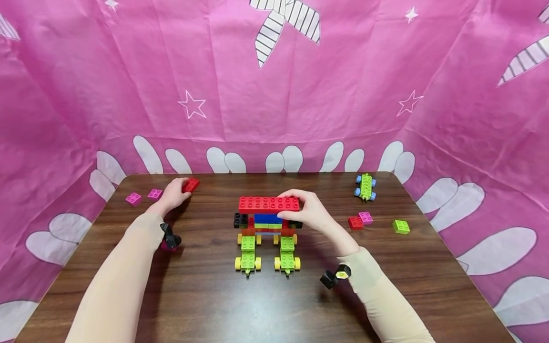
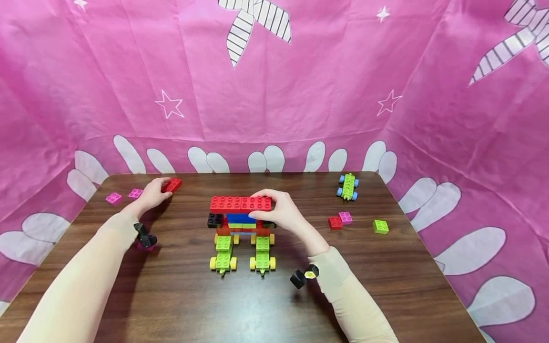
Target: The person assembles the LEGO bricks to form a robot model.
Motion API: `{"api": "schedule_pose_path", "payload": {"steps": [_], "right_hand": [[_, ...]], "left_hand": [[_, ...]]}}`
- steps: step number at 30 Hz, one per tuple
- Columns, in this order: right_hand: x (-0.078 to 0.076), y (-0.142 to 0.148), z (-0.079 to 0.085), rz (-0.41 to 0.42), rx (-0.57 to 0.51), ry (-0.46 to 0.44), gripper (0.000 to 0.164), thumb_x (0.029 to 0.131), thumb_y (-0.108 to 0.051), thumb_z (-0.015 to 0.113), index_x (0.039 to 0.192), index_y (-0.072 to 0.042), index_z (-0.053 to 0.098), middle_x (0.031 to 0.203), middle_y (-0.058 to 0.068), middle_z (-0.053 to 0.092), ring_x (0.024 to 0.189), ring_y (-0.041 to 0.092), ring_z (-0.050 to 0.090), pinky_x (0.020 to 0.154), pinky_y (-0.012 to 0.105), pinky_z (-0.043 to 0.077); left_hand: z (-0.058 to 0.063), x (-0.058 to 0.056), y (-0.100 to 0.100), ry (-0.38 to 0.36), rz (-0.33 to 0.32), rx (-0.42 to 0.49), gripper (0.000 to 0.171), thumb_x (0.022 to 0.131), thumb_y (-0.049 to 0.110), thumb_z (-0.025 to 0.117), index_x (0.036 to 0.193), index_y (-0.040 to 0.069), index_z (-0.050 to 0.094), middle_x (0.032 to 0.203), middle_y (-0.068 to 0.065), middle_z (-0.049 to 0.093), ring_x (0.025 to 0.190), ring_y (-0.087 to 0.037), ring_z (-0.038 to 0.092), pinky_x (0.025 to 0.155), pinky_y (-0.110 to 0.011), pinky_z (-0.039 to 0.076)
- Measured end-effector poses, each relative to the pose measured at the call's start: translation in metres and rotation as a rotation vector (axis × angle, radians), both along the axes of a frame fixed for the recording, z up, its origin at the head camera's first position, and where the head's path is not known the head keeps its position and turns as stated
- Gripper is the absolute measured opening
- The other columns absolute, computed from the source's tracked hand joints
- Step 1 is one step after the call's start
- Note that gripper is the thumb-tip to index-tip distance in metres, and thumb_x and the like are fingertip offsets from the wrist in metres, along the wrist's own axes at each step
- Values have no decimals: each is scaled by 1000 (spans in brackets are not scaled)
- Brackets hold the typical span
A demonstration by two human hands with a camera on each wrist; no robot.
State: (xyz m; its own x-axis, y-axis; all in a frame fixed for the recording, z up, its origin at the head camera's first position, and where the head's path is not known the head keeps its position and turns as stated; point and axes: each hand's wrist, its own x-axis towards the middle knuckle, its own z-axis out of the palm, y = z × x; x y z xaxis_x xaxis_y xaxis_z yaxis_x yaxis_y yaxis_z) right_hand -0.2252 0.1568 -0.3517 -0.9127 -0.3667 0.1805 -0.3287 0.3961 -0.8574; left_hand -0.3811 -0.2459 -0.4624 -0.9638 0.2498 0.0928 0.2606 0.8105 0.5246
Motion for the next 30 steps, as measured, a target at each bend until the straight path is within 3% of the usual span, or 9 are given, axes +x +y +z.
{"api": "schedule_pose_path", "payload": {"steps": [16,23,30], "right_hand": [[-1,-1,2,-5,7,-19,34,81,-7,76,113,-3,66,94,12,68,79,20,59,69,30,51],[-20,7,-26,-17,2,-28,38,80,-9,77,116,-6,66,97,11,69,82,22,59,69,33,51],[-22,9,-33,-6,-19,-8,37,80,-16,79,114,-12,67,96,7,68,82,23,59,69,33,52]], "left_hand": [[6,8,-3,-81,-26,93,55,84,-2,60,135,-13,42,131,-35,48,116,-44,48,102,-56,37],[6,8,-3,-84,-48,90,59,80,0,63,134,-14,42,128,-35,51,114,-44,50,100,-53,38],[4,9,-2,-103,-14,13,61,85,12,70,133,-15,43,128,-36,49,111,-44,50,99,-54,39]]}}
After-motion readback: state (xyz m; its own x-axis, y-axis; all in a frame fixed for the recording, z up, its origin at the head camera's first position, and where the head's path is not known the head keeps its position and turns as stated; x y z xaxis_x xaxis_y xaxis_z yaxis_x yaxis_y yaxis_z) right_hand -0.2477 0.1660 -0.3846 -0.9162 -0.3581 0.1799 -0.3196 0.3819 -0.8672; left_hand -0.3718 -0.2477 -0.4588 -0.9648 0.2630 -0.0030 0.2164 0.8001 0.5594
